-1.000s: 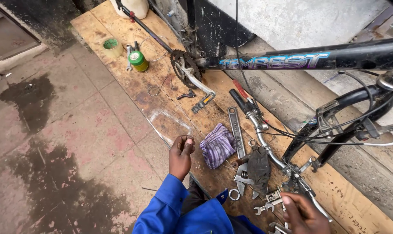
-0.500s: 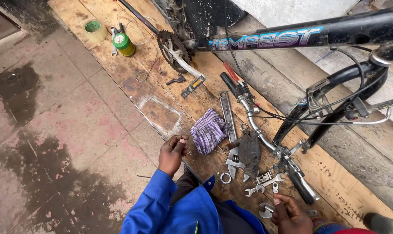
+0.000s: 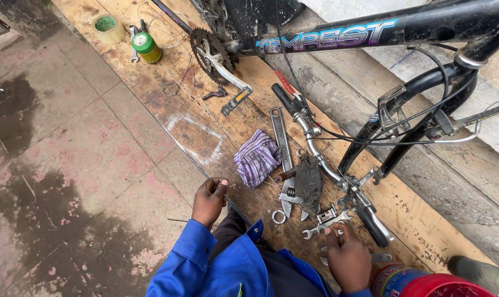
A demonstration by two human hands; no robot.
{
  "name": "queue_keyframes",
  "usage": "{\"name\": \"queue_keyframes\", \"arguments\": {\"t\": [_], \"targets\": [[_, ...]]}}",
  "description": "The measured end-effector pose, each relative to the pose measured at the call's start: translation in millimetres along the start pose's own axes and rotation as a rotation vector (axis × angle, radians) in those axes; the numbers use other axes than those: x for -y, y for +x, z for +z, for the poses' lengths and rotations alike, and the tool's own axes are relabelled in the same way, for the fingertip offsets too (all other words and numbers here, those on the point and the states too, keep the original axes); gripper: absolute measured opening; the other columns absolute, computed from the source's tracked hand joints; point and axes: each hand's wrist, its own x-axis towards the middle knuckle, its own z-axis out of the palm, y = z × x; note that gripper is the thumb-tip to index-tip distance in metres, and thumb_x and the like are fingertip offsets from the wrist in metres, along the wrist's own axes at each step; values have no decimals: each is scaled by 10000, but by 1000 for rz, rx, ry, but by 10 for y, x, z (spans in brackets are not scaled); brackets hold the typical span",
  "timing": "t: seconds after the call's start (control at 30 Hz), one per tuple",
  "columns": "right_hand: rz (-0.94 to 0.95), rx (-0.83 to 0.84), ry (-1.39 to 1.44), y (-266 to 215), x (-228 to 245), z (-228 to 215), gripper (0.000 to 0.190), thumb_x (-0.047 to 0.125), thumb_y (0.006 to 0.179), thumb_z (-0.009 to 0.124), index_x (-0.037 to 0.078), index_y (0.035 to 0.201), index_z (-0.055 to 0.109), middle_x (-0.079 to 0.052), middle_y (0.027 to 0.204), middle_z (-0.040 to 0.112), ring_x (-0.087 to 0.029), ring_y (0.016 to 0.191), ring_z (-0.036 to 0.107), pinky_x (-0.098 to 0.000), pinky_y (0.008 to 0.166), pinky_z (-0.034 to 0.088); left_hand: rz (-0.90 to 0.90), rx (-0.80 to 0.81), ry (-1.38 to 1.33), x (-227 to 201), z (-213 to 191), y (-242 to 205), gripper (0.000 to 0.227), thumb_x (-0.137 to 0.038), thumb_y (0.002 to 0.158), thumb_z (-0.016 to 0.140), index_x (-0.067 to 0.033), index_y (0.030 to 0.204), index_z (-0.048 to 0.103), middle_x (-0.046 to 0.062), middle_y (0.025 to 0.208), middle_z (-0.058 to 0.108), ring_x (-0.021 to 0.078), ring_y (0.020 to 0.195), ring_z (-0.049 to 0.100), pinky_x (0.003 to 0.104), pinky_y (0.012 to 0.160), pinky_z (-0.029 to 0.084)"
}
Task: Assembling and mounting a bicycle brake caliper onto the frame, including threading the brake cable and securing components with a wrench.
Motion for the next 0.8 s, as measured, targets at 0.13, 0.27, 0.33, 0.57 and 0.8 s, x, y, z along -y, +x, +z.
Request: {"name": "queue_keyframes", "arguments": {"t": [0.13,0.27,0.33,0.57,0.8], "targets": [[-241,-300,-273,487,-121,379,338,339,955,528,170,1234,615,-148,647,704,-365,689,723,-520,683,570,-97,91,-10,136,66,34,175,-111,941,611,-45,1102,625,83,685,566,166,581,509,304,551,457],[-217,-328,-403,716,-42,482,316,367,974,485,118,1047,665,-202,837,727,-424,808,711,-527,629,553,-92,180,-73,194,145,56,242,-36,933,574,-5,1170,613,104,867,624,199,724,594,334,636,534],[-211,-391,-484,766,17,473,383,392,978,499,93,898,723,-156,773,733,-356,709,726,-480,604,574,-90,221,-3,177,176,39,233,-17,943,554,-18,1153,653,110,915,693,189,726,635,306,647,551],[-79,-224,-576,756,54,418,597,544,1044,362,138,671,591,-8,539,543,-175,508,613,-306,526,503,-137,326,29,50,323,58,238,28,912,568,-8,1139,629,137,891,737,191,668,652,316,618,575],[-81,-239,-601,935,-31,611,453,293,1011,422,136,607,555,-1,525,508,-150,474,558,-305,473,513,27,370,383,31,594,162,321,-80,824,708,-79,1143,669,100,971,720,235,860,692,364,734,612]]}}
